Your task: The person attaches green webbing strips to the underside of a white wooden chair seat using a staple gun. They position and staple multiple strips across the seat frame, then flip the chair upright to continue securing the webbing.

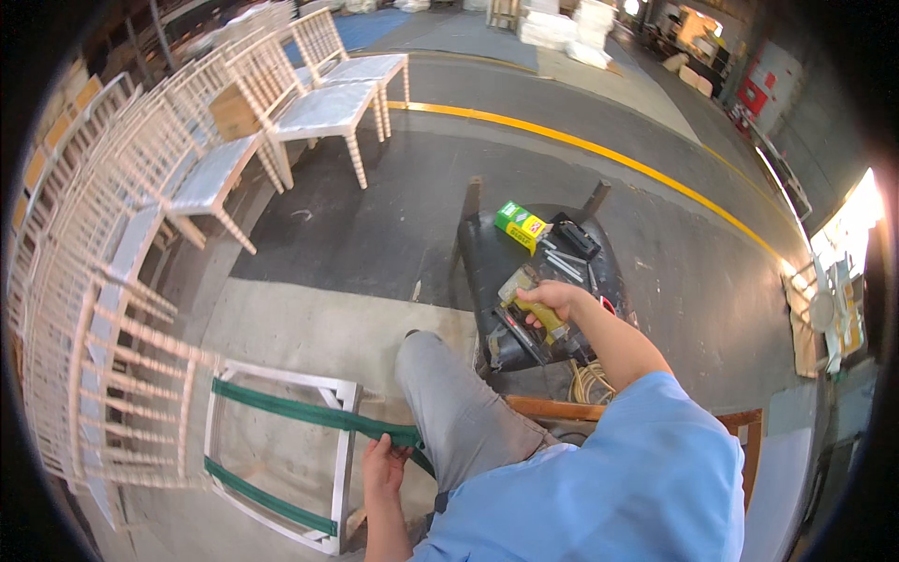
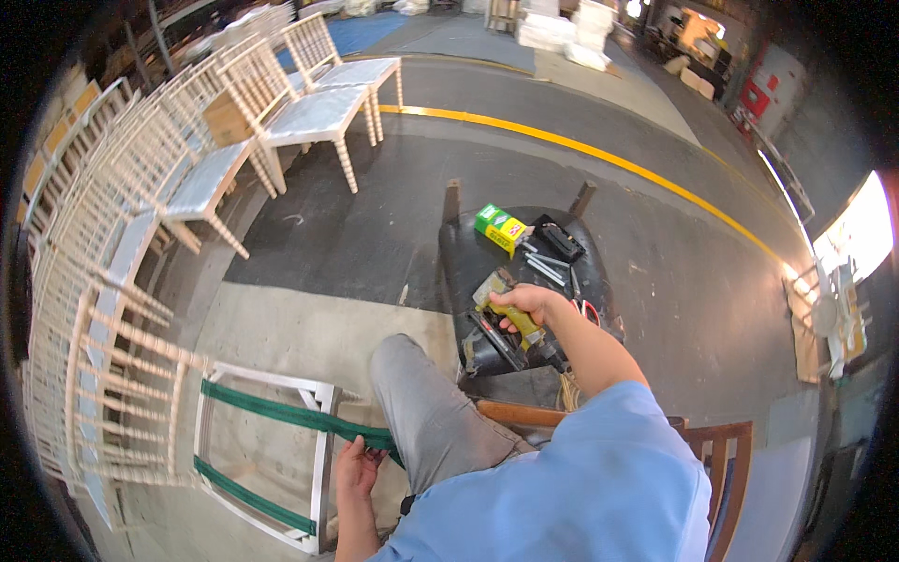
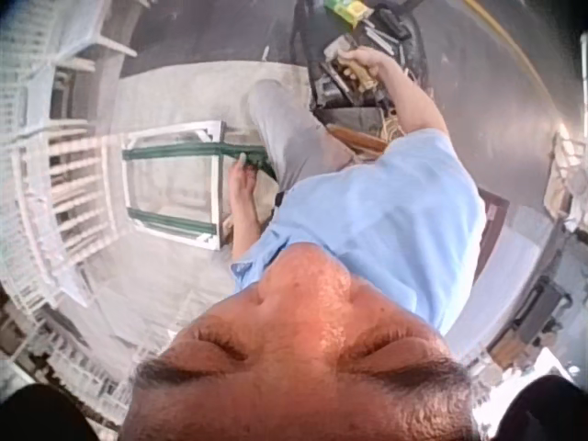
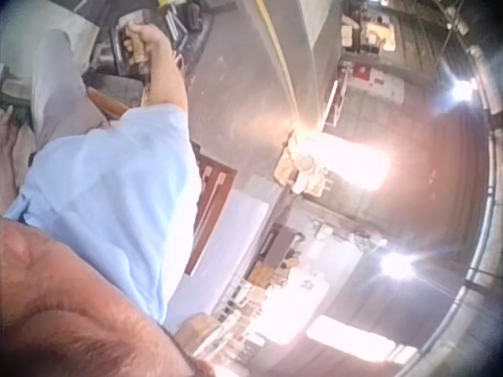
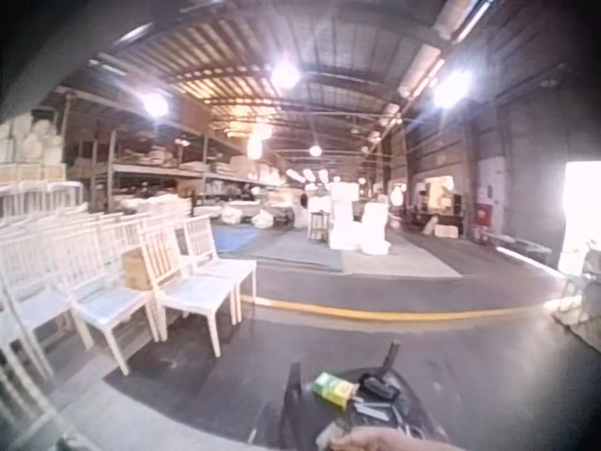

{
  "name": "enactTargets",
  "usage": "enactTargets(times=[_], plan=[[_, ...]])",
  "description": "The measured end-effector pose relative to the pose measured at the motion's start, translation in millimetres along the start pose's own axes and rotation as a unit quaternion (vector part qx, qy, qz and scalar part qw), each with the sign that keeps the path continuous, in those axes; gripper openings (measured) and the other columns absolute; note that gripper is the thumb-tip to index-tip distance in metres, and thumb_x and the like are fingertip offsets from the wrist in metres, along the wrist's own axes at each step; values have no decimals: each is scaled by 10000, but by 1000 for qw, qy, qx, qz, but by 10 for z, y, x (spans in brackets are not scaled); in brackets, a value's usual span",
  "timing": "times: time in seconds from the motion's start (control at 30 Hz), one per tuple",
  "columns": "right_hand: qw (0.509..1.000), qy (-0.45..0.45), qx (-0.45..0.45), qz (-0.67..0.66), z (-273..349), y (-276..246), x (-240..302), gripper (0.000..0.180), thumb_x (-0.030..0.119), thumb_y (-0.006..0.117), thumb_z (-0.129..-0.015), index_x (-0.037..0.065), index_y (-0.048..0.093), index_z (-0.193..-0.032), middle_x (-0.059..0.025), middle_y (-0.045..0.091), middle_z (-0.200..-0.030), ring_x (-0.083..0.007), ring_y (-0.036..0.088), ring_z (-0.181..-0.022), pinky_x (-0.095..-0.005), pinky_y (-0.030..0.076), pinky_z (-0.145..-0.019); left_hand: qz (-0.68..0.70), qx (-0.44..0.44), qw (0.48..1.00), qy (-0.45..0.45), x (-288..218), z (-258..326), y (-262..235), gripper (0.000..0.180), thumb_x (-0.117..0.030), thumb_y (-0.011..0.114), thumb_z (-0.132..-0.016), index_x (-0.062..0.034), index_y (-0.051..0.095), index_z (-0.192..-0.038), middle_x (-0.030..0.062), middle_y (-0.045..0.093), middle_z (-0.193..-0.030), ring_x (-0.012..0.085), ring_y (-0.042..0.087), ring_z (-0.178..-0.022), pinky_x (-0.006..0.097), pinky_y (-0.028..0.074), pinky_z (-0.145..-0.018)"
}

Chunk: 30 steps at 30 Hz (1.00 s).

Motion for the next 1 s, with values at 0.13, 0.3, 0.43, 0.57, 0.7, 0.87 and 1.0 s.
enactTargets(times=[0.13, 0.3, 0.43, 0.57, 0.7, 0.87, 1.0], plan=[[956, -46, -211, 198, -26, -302, -176, 555, 451, 791, -811, -18, 685, -1087, -120, 712, -998, -276, 687, -739, -420, 556, -671, 108, -19, 988, 107, -516, 57, 51, 213, -113, 578, -933, -15, 627, -1116, 124, 699, -1094, 279, 659, -1034, 437, 517, -951], [824, -100, -328, 451, 178, -551, 65, 334, 346, 683, -800, 62, 738, -969, -171, 728, -979, -326, 708, -898, -417, 551, -781, 170, -72, 976, 114, -1015, 97, -279, 215, -170, 573, -918, -28, 642, -1064, 125, 684, -1077, 291, 651, -1023, 445, 512, -949], [776, 14, -362, 516, 714, -1222, -438, 566, 409, 779, -745, 63, 611, -1159, -223, 674, -1135, -372, 651, -1070, -458, 530, -869, 87, -217, 971, 53, -760, -167, -30, 209, -313, 638, -944, -115, 603, -1000, 16, 514, -739, 220, 500, -700, 440, 483, -759], [812, -28, -395, 428, 682, -945, -741, 824, 236, 840, -640, 77, 489, -1369, -220, 653, -1222, -370, 630, -1147, -428, 499, -962, 146, -151, 975, 79, -1107, 63, -44, 132, -223, 618, -975, -137, 561, -892, -48, 461, -570, 79, 364, -432, 280, 418, -593], [848, -1, -375, 375, 760, -911, -763, 787, 116, 748, -676, 61, 463, -1407, -198, 664, -1195, -323, 652, -1105, -393, 514, -914, 92, -112, 987, 73, -1156, 264, -193, 139, -244, 622, -971, -129, 572, -910, -18, 498, -602, 104, 419, -472, 301, 431, -591], [929, -47, -329, 162, 1181, -947, -813, 668, 53, 697, -734, 13, 487, -1367, -96, 674, -1017, -176, 645, -869, -306, 502, -744, 77, -91, 990, 77, -1188, 411, -292, 165, -242, 587, -986, -98, 615, -1062, 55, 646, -765, 177, 555, -554, 382, 502, -657], [894, -237, -306, 227, 1213, -664, -509, 554, 108, 752, -796, 17, 514, -1287, -29, 634, -872, -97, 573, -767, -257, 464, -689, 67, -66, 993, 75, -1235, 342, -180, 172, -225, 585, -986, -79, 615, -1072, 73, 675, -839, 177, 581, -577, 377, 513, -644]])
Point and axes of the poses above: each hand's wrist, its own z-axis away from the middle knuckle, its own y-axis out of the palm, x = y × z, the point moved 1 cm from there along -z, towards the middle knuckle
